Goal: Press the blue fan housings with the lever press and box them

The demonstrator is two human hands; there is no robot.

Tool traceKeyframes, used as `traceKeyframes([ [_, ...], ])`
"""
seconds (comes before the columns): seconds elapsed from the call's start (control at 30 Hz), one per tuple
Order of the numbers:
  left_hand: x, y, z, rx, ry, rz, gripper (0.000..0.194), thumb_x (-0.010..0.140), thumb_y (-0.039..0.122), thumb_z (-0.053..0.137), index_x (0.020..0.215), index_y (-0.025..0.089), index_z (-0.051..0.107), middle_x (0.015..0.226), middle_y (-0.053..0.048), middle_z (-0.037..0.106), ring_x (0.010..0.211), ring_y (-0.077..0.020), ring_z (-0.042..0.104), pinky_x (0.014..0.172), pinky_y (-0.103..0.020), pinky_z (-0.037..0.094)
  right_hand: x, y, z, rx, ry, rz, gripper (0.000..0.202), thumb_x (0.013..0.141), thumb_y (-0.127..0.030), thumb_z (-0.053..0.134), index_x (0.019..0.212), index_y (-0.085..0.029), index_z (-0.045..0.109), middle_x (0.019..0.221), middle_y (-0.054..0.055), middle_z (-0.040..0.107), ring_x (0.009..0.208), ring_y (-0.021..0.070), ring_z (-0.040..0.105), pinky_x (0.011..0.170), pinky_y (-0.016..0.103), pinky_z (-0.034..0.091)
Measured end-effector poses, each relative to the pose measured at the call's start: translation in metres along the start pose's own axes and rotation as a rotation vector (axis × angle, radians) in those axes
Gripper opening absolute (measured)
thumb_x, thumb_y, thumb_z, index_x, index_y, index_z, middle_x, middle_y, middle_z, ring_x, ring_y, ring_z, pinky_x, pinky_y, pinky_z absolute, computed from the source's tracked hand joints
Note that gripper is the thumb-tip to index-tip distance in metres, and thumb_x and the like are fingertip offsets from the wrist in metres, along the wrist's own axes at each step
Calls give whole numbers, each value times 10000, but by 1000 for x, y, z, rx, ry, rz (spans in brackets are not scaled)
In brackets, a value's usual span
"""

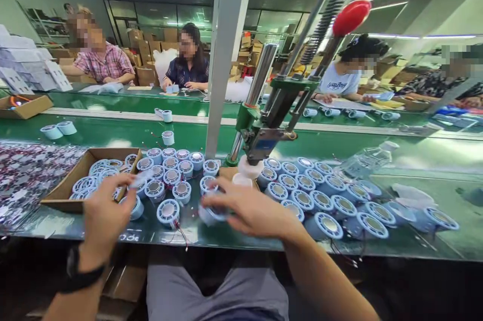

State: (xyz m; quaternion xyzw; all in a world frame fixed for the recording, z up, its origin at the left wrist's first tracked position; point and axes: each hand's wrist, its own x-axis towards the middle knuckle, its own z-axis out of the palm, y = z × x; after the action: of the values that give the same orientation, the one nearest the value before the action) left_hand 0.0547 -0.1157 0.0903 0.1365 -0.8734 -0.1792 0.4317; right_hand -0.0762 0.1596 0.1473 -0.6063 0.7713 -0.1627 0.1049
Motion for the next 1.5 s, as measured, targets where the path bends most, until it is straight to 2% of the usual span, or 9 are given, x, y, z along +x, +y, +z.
traceKeyframes([
  [0.07, -40, 45, 24, -156, -111, 253, 119, 873, 146, 521, 887, 205, 624, 964, -41, 717, 935, -189, 675, 887, -304, 529, -58, 13, 28, 24, -54, 122, 619, 699, 24, 452, 1214, -264, 637, 1300, 77, 508, 1126, 190, 582, 963, 334, 509],
  [0.17, -84, 91, 69, -240, -397, 392, 256, 846, 40, 442, 901, 208, 628, 977, -60, 699, 970, -209, 655, 897, -343, 551, -102, 36, 63, 67, 27, 252, 673, 612, 55, 371, 1115, -268, 680, 1293, 60, 536, 1193, 179, 577, 1034, 335, 503],
  [0.33, -103, 97, 109, -223, -686, 293, 322, 770, -6, 430, 929, 198, 622, 1217, -103, 631, 1159, -273, 581, 991, -465, 522, -127, 53, 91, 191, 277, 295, 598, 572, 12, 352, 961, -251, 722, 1453, 20, 460, 1379, 193, 454, 1147, 425, 431],
  [0.53, -103, 98, 109, -236, -722, 168, 475, 817, 126, 541, 1288, 191, 535, 1384, -125, 546, 1310, -291, 468, 1119, -512, 399, -136, 56, 124, 381, 652, 359, 449, 820, -157, 516, 1256, -224, 600, 1495, 98, 419, 1382, 218, 460, 1107, 383, 472],
  [0.7, -110, 104, 120, -123, -704, 146, 727, 835, 201, 620, 1503, 219, 334, 1335, -121, 565, 1249, -308, 484, 1066, -512, 409, -122, 57, 150, 299, 889, 405, 461, 842, -189, 621, 1293, -231, 534, 1307, 86, 564, 1229, 177, 579, 1030, 305, 525],
  [0.87, -111, 95, 115, -12, -648, 149, 998, 750, 419, 774, 1556, 168, 241, 1440, -189, 473, 1305, -388, 428, 1082, -572, 367, -122, 61, 151, 279, 906, 367, 414, 847, -172, 619, 1251, -229, 552, 1256, 83, 590, 1189, 176, 604, 986, 287, 547],
  [1.07, -100, 83, 96, -230, -823, 109, 678, 850, 237, 639, 1484, 265, 398, 1386, -98, 588, 1307, -294, 498, 1097, -474, 414, -119, 58, 156, 257, 934, 429, 427, 849, -211, 627, 1269, -213, 548, 1257, 94, 610, 1188, 201, 618, 1000, 331, 555],
  [1.2, -99, 106, 95, -363, -662, -85, 814, 852, 278, 676, 1540, 272, 240, 1348, -67, 626, 1216, -242, 604, 1071, -404, 467, -93, 47, 169, 327, 890, 461, 530, 816, -196, 632, 1334, -193, 524, 1262, 100, 637, 1161, 209, 648, 1007, 338, 563],
  [1.5, -85, 146, 101, -328, -703, -67, 815, 756, 133, 669, 1497, 283, 364, 1215, -57, 662, 1139, -268, 611, 1019, -441, 503, -59, 38, 180, 469, 936, 370, 749, 774, -96, 557, 1482, -211, 344, 1333, 78, 612, 1222, 168, 623, 1026, 290, 545],
])
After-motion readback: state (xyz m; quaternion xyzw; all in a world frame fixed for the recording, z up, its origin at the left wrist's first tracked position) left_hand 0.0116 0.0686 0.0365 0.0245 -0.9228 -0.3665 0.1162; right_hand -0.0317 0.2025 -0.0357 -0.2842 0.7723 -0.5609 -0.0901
